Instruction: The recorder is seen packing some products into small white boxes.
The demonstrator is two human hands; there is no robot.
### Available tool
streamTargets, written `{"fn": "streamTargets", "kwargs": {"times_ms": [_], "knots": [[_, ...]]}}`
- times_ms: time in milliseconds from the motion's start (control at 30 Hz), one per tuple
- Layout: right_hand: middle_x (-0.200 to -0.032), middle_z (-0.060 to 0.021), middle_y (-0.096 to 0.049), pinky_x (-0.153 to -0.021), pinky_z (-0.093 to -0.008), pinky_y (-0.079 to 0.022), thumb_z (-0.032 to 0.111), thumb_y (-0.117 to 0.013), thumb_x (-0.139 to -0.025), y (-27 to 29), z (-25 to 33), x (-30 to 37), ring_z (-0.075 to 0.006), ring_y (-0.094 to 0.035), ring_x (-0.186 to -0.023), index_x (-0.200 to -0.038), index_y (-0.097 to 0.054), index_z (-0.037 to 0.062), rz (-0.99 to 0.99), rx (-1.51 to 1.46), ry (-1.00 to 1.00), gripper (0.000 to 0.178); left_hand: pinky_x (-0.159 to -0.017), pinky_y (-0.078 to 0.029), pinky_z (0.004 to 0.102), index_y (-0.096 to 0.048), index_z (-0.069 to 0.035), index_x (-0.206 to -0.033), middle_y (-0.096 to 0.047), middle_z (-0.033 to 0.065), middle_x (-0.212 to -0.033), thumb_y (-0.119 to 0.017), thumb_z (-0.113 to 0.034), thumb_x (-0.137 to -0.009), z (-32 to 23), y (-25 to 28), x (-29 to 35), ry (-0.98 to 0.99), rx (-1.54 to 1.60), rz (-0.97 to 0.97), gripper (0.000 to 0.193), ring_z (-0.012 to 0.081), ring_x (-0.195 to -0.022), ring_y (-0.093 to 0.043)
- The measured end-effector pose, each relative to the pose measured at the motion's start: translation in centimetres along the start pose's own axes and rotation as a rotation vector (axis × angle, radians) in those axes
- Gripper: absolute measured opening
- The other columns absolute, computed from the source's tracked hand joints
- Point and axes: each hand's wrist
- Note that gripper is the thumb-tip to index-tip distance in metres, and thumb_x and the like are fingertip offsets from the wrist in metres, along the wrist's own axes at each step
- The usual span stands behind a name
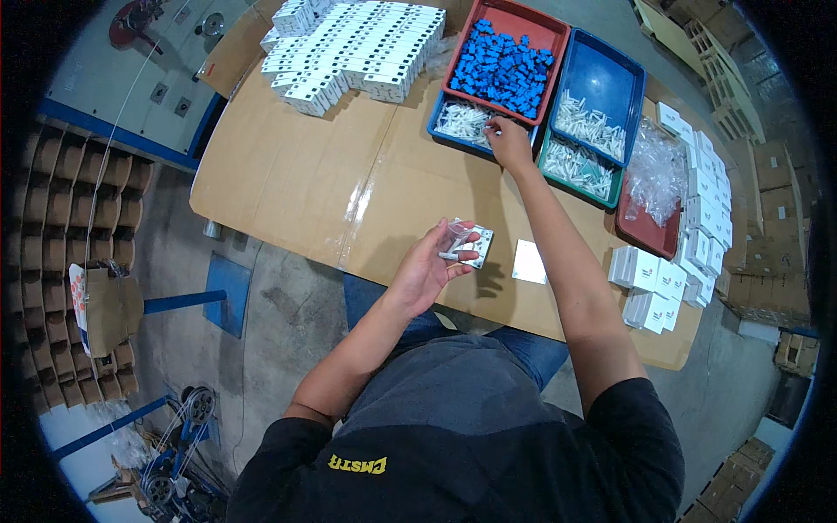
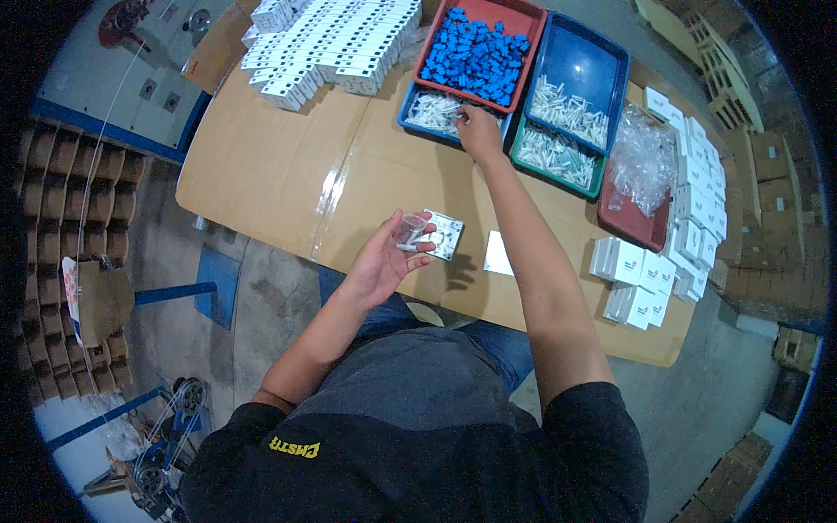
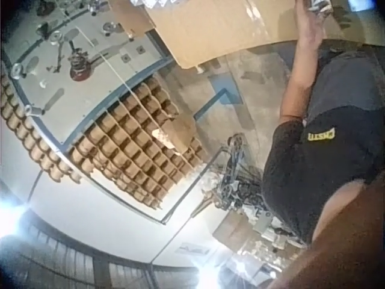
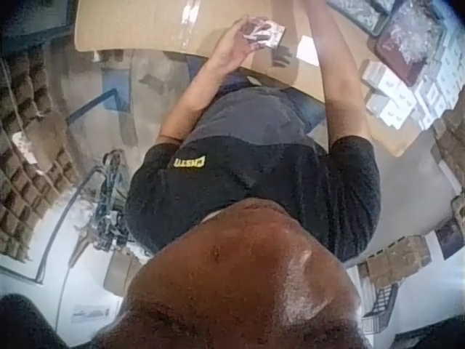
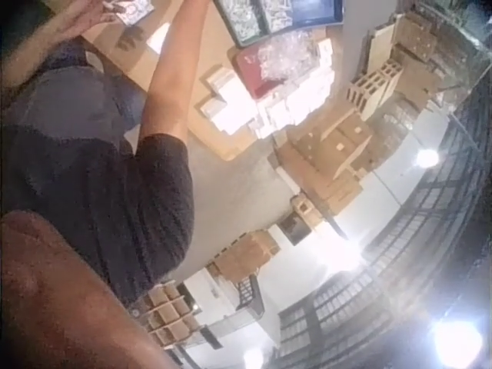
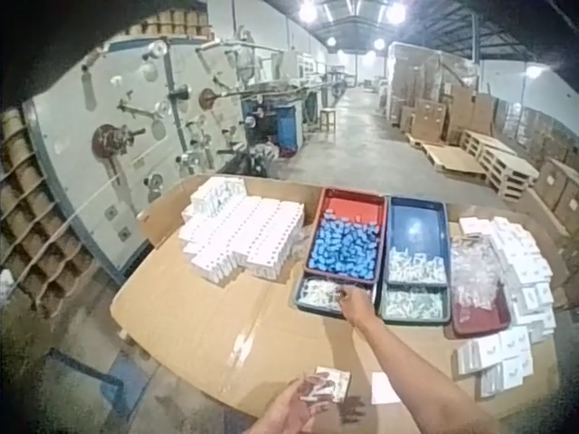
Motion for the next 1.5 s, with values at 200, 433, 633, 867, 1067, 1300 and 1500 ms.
{"fn": "streamTargets", "kwargs": {"times_ms": [200,433,633,867,1067,1300,1500], "knots": [[-0.096,-0.0176,-0.073,-0.080,-0.0415,-0.054,0.019,-0.072,-0.089,1.1,0.2,0.3,-0.0343,-0.070,-0.090,-0.099,-0.074,0.0056,-0.158,-0.083,0.050,0.017,-0.089,-0.054,0.0337,-0.057,-0.005,-0.135,-0.066,0.0079,-0.121,-0.043,-0.045,-0.107,-1.0,1.0,0.1,-0.050,0.083,0.030,0.050,0.0185,-0.102,-0.066],[-0.079,0.0002,-0.067,-0.059,-0.0207,-0.043,0.009,-0.076,-0.090,11.2,10.9,9.9,-0.0044,-0.056,-0.067,-0.095,-0.071,0.0029,0.020,-0.772,-0.061,0.009,-0.090,-0.053,0.0342,-0.056,-0.007,-0.136,-0.065,0.0095,-0.126,-0.046,-0.045,-0.107,-1.5,0.7,-0.4,-0.057,0.108,0.065,0.049,0.0200,-0.107,-0.065],[-0.082,0.0013,-0.068,-0.062,-0.0212,-0.045,0.006,-0.076,-0.088,12.8,13.7,14.8,-0.0041,-0.057,-0.069,-0.097,-0.071,0.0013,0.197,-0.582,0.040,0.011,-0.091,-0.053,0.0356,-0.056,-0.008,-0.135,-0.064,0.0098,-0.128,-0.048,-0.047,-0.106,-0.8,0.0,-0.8,-0.017,0.062,0.096,0.050,0.0207,-0.113,-0.064],[-0.088,-0.0009,-0.070,-0.062,-0.0230,-0.046,0.007,-0.074,-0.090,12.2,13.9,16.2,-0.0057,-0.058,-0.073,-0.097,-0.071,0.0022,0.311,-0.596,0.002,0.008,-0.091,-0.056,0.0384,-0.059,-0.009,-0.126,-0.066,0.0067,-0.120,-0.045,-0.044,-0.107,-0.1,-1.4,-1.1,-0.026,0.058,0.093,0.042,0.0228,-0.111,-0.066],[-0.103,-0.0002,-0.068,-0.064,-0.0246,-0.043,0.011,-0.073,-0.090,13.3,13.7,16.8,-0.0083,-0.059,-0.081,-0.099,-0.070,0.0049,0.335,-0.524,0.188,0.011,-0.094,-0.056,0.0379,-0.059,-0.008,-0.126,-0.066,0.0090,-0.120,-0.044,-0.044,-0.108,0.1,-1.1,-0.8,-0.038,0.018,0.085,0.043,0.0211,-0.112,-0.066],[-0.092,-0.0071,-0.069,-0.069,-0.0313,-0.049,0.016,-0.072,-0.089,16.4,12.8,15.6,-0.0196,-0.065,-0.083,-0.096,-0.070,0.0033,0.610,-0.441,0.180,0.015,-0.089,-0.054,0.0308,-0.064,0.000,-0.130,-0.071,0.0092,-0.117,-0.055,-0.029,-0.106,0.2,-1.6,-0.4,-0.175,-0.401,0.104,0.038,0.0160,-0.102,-0.068],[-0.082,-0.0078,-0.069,-0.068,-0.0329,-0.050,0.019,-0.075,-0.088,17.2,13.6,16.1,-0.0163,-0.064,-0.079,-0.093,-0.070,0.0028,0.637,-0.320,0.073,0.017,-0.077,-0.051,0.0246,-0.070,0.003,-0.118,-0.071,0.0043,-0.099,-0.061,-0.021,-0.104,1.6,-0.7,-1.1,-0.471,-0.785,-0.026,0.029,0.0079,-0.086,-0.063]]}}
Point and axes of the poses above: each hand's wrist, its own x-axis away from the middle knuckle, its own y-axis out of the back of the hand, z = x × y
